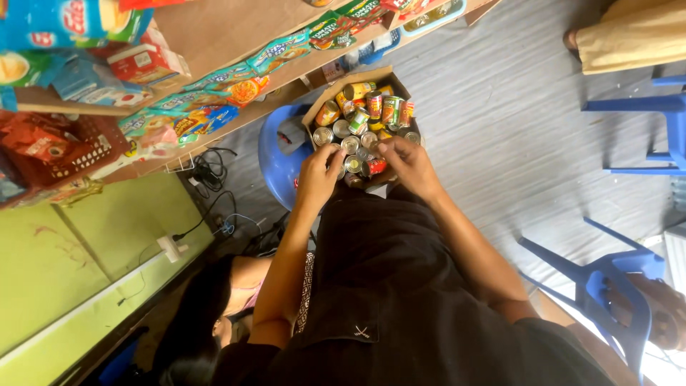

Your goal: The recorder is seen picking up various canned goods from a cardboard box and placing them onto the shelves in a grocery store.

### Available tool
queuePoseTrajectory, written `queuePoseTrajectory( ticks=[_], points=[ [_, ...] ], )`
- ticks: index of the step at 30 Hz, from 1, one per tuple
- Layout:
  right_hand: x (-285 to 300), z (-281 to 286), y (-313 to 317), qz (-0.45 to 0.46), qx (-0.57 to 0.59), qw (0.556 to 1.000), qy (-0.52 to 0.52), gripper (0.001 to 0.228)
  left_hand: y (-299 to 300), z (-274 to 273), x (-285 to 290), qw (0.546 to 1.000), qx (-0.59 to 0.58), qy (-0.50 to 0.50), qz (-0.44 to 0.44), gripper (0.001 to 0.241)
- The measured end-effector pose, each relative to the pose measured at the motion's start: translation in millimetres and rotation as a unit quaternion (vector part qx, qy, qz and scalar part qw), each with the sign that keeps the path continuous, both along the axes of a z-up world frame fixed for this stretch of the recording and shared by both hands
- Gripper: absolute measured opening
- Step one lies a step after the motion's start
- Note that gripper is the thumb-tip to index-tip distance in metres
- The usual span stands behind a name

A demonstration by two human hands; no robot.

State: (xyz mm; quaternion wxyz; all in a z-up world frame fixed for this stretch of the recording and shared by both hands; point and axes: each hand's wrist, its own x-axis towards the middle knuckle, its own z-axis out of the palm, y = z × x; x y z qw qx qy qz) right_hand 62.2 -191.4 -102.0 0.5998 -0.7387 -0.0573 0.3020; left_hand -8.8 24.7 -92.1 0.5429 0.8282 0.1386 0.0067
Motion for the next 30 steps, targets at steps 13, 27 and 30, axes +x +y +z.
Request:
queuePoseTrajectory(
  ticks=[13,27,30],
  points=[
    [-3,-124,-57,-0.147,-0.09,0.985,0.023,0.019,-2,-86,11,0.997,0.012,0.022,-0.074,0.014],
    [16,-265,-76,0.07,-0.415,0.903,-0.079,0.066,-4,-72,-14,0.995,-0.004,0.079,-0.068,0.034],
    [25,-285,-74,0.154,-0.455,0.875,-0.065,0.069,-3,-73,-19,0.992,0.0,0.113,-0.061,0.035]
  ],
)
